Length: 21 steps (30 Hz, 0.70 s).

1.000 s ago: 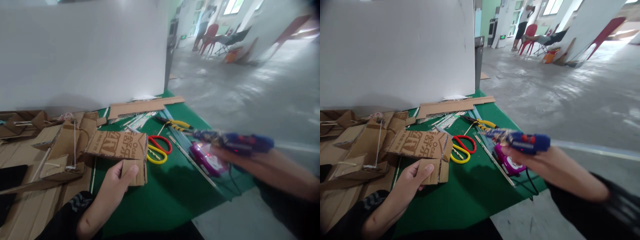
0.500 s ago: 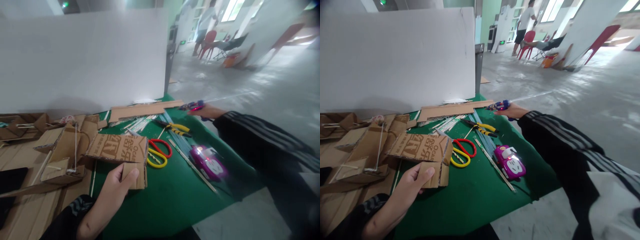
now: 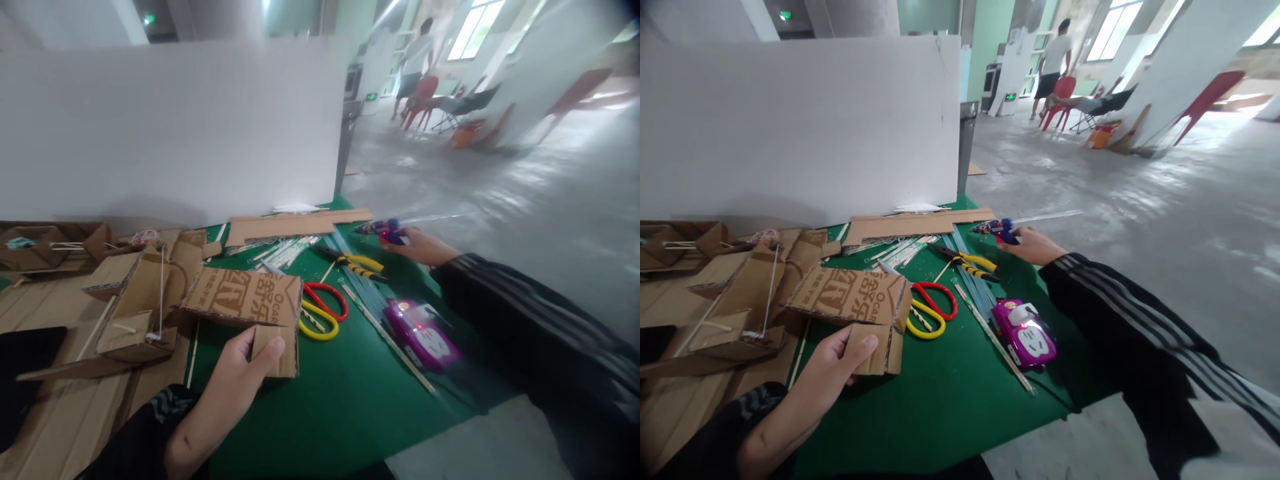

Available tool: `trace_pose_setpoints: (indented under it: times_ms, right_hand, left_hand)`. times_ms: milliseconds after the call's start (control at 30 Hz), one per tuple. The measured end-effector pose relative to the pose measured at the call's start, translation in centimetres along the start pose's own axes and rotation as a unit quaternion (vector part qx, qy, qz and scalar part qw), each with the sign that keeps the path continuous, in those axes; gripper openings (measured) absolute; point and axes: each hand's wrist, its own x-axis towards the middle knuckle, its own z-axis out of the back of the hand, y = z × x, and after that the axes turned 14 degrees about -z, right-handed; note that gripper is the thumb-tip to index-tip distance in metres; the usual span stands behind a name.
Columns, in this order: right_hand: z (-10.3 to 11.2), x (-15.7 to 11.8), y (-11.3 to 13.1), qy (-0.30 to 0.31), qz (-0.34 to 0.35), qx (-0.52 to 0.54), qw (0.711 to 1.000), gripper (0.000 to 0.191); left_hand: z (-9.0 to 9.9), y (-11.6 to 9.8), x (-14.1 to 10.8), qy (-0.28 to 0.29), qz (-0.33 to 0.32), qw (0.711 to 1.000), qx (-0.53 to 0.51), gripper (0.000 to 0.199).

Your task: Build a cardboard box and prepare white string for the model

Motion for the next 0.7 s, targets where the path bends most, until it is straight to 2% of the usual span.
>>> trace_pose_setpoints:
  times_ms: [100, 200, 267, 367, 433, 467, 500, 567, 633, 700]
  right_hand:
    - [3.3, -3.6, 0.2, 0.031, 0.010, -0.094, 0.995, 0.047]
    - [5.2, -10.3, 2.0, 0.025, 0.052, -0.152, 0.987, 0.035]
    - [4.6, -15.4, 3.9, 0.064, 0.096, -0.105, 0.988, 0.032]
    - [1.2, -20.8, 6.7, 0.149, 0.135, -0.001, 0.980, 0.045]
    - [-1.4, -22.0, 8.1, 0.217, 0.118, 0.014, 0.969, 0.067]
    - [-2.5, -21.9, 8.6, 0.240, 0.112, 0.019, 0.964, 0.071]
    - [-3.3, -21.7, 9.1, 0.258, 0.108, 0.026, 0.960, 0.068]
    - [-4.1, -20.9, 9.7, 0.281, 0.107, 0.047, 0.952, 0.049]
    - [-4.2, -20.6, 10.2, 0.293, 0.112, 0.077, 0.946, 0.028]
    - [-4.0, -20.7, 10.6, 0.305, 0.123, 0.112, 0.938, 0.016]
  left_hand:
    - [-0.1, -0.1, 0.0, -0.001, -0.004, 1.000, -0.003, 0.030]
    - [-0.2, -0.2, 0.0, -0.005, -0.010, 1.000, -0.006, 0.028]
    - [-0.2, -0.3, -0.1, -0.008, -0.016, 1.000, -0.006, 0.027]
    - [-0.1, -0.3, -0.2, -0.007, -0.024, 1.000, 0.003, 0.027]
    - [-0.1, -0.2, -0.2, -0.008, -0.028, 1.000, 0.001, 0.029]
    - [-0.1, -0.1, -0.2, -0.010, -0.029, 1.000, -0.002, 0.030]
    - [-0.1, 0.0, -0.2, -0.011, -0.030, 0.999, -0.004, 0.031]
    - [-0.1, 0.1, -0.2, -0.008, -0.034, 0.999, -0.007, 0.029]
    - [-0.1, 0.1, -0.1, -0.002, -0.036, 0.999, -0.007, 0.027]
    - [-0.1, 0.0, -0.1, -0.001, -0.038, 0.999, -0.008, 0.026]
